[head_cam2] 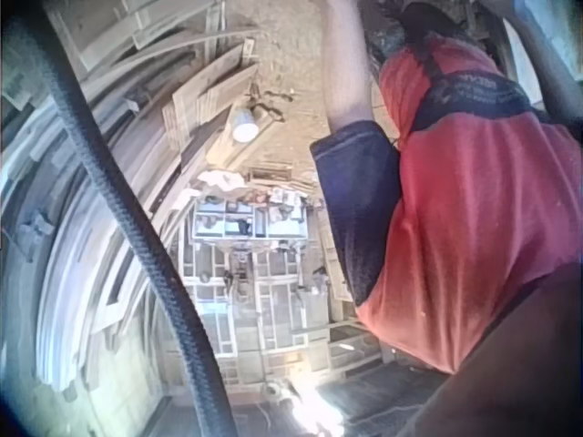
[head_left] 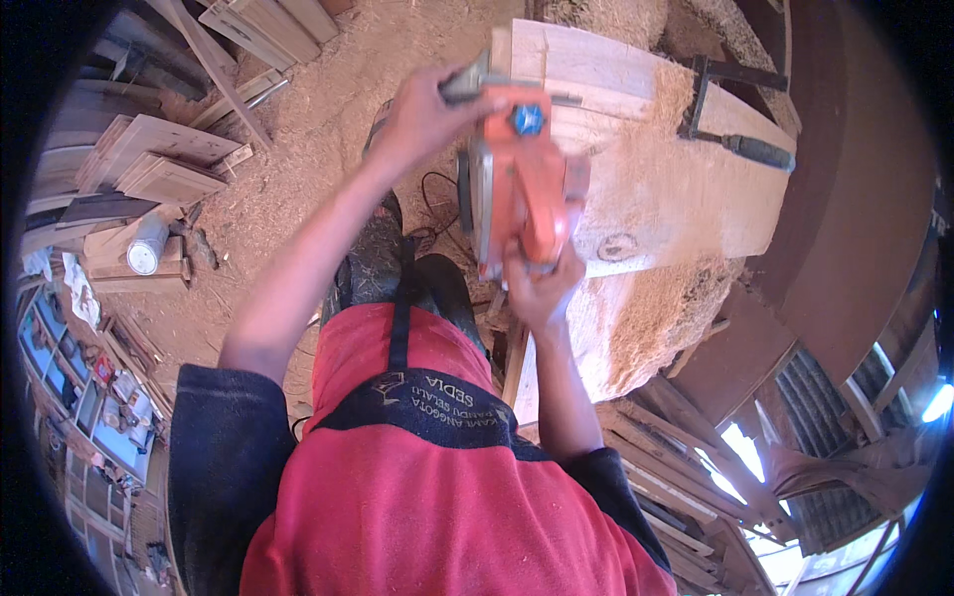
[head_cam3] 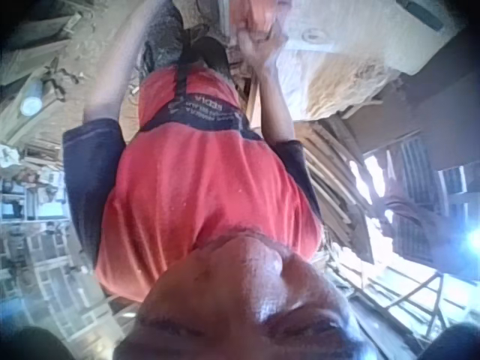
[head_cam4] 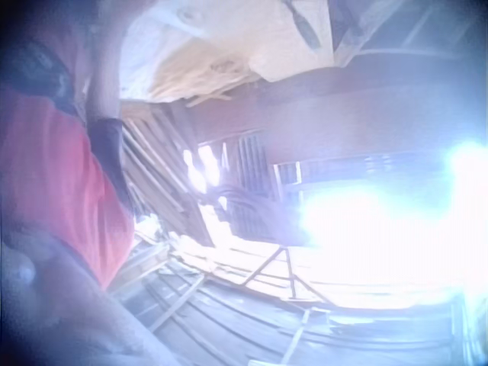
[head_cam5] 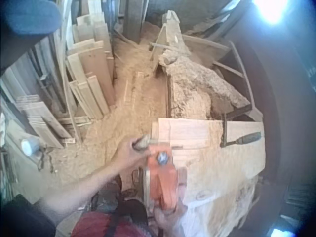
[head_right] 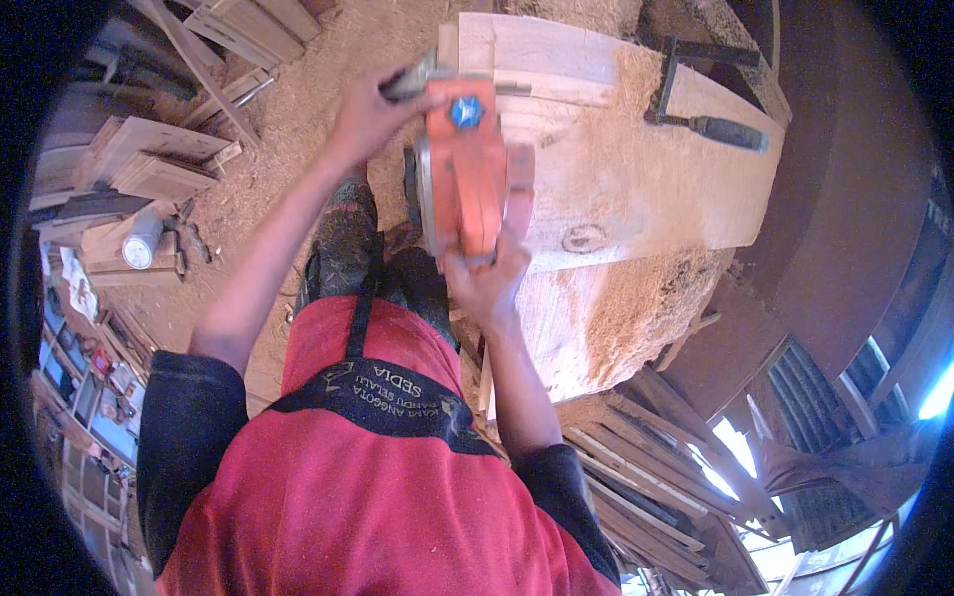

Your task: The person planes a wooden board with an electric planer, clears away sawdust, and refines the wood using a chisel.

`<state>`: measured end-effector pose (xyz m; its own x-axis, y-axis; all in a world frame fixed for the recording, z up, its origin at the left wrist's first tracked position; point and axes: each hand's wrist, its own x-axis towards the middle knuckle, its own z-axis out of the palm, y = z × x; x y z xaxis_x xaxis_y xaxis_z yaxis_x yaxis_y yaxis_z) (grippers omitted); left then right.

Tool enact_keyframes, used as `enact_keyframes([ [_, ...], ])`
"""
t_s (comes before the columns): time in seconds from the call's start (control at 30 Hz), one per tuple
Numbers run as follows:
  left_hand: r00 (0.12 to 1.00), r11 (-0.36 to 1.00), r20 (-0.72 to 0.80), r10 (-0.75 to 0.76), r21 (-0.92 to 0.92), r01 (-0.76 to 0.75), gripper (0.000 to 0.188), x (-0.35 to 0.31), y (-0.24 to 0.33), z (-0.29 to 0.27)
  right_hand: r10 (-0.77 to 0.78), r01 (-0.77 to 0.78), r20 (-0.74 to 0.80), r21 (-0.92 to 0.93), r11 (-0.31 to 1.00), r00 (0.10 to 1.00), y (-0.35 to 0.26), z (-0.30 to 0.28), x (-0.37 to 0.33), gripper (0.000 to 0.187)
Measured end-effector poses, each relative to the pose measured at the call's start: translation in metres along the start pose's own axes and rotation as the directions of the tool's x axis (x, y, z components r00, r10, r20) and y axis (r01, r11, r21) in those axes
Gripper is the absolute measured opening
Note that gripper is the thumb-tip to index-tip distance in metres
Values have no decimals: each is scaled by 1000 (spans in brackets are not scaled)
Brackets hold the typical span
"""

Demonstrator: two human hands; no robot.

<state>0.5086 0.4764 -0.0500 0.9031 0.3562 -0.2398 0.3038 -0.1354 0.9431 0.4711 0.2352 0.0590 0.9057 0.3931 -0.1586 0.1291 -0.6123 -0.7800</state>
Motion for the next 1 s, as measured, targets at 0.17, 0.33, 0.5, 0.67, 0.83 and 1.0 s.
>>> enact_keyframes([
  [0.17,996,998,-70,-57,-22,55,86,117,-1,-45,-178,179,-113,-1,984,977,-37,30,120,26],
  [0.33,995,997,-87,-56,-67,50,95,117,1,-48,-73,72,-118,-19,997,990,-39,32,119,24],
  [0.5,998,997,37,48,-54,-46,67,-11,7,-3,56,-65,-115,-76,995,992,-5,4,-13,27],
  [0.67,999,994,-50,18,105,-13,78,-163,-7,58,200,-201,-29,-52,978,979,33,-29,-165,23],
  [0.83,999,994,-22,-48,100,50,84,-207,0,72,171,-174,-32,-102,980,985,53,-37,-215,20],
  [1.0,999,999,-17,-32,23,33,87,-153,-4,55,92,-92,-12,-47,995,996,36,-27,-155,22],
])
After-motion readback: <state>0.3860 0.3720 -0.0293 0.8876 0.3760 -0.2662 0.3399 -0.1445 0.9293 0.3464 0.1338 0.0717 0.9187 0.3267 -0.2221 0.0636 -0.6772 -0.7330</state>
